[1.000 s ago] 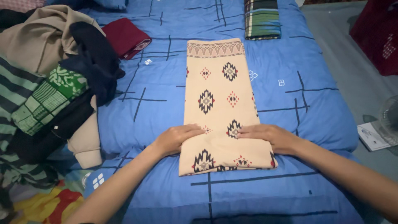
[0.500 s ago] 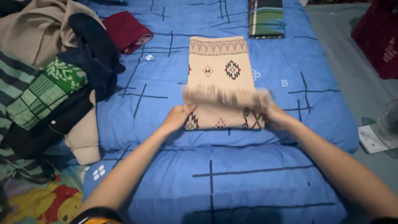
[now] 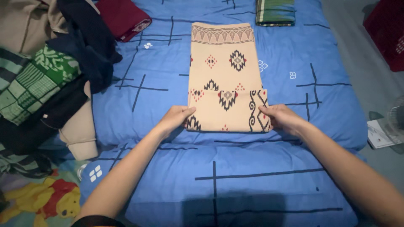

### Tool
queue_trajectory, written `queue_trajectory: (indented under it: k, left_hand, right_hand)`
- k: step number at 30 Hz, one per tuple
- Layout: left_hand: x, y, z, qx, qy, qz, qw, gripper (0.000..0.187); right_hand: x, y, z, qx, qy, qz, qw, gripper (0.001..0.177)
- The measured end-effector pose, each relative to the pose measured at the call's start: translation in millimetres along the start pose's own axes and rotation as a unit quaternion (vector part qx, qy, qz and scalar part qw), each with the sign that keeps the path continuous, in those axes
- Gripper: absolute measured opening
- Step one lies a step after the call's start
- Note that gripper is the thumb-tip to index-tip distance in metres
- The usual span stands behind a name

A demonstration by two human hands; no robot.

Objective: The person folds a patterned beige cloth and a maroon long-sleeved top on a blue bedsheet. The person smooths and aligns the items, folding them into compact rectangles and placing them on the bed.

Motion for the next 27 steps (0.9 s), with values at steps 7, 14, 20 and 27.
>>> queue_trajectory:
  k: [7, 14, 20, 27]
  left_hand:
    - [-3.6, -20.6, 27.4, 0.045, 0.124, 0.086, 0.988, 0.035]
    - [19.8, 1.6, 43.9, 0.132, 0.068, 0.027, 0.988, 0.042]
    - [7.5, 9.1, 41.4, 0.154, 0.089, 0.114, 0.977, 0.044]
    - [-13.2, -37.9, 63.5, 0.035, 0.305, 0.155, 0.939, 0.045]
  right_hand:
    - [2.8, -16.7, -6.2, -0.003, -0.024, 0.008, 1.000, 0.034]
    - [-0.9, 7.3, -15.1, -0.075, -0.023, 0.060, 0.995, 0.038]
    - [8.4, 27.0, -50.8, -0.214, -0.104, 0.082, 0.968, 0.042]
    - [16.4, -30.4, -90.8, -0.263, -0.479, 0.265, 0.794, 0.040]
Point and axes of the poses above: each hand's wrist, its own y-axis towards the middle knuckle, its own x-axis out of the palm, z = x × y, the point moved 9 cm from there along y, towards the middle knuckle, and after that the axes turned 8 degrees about y, right-handed, at the moved point
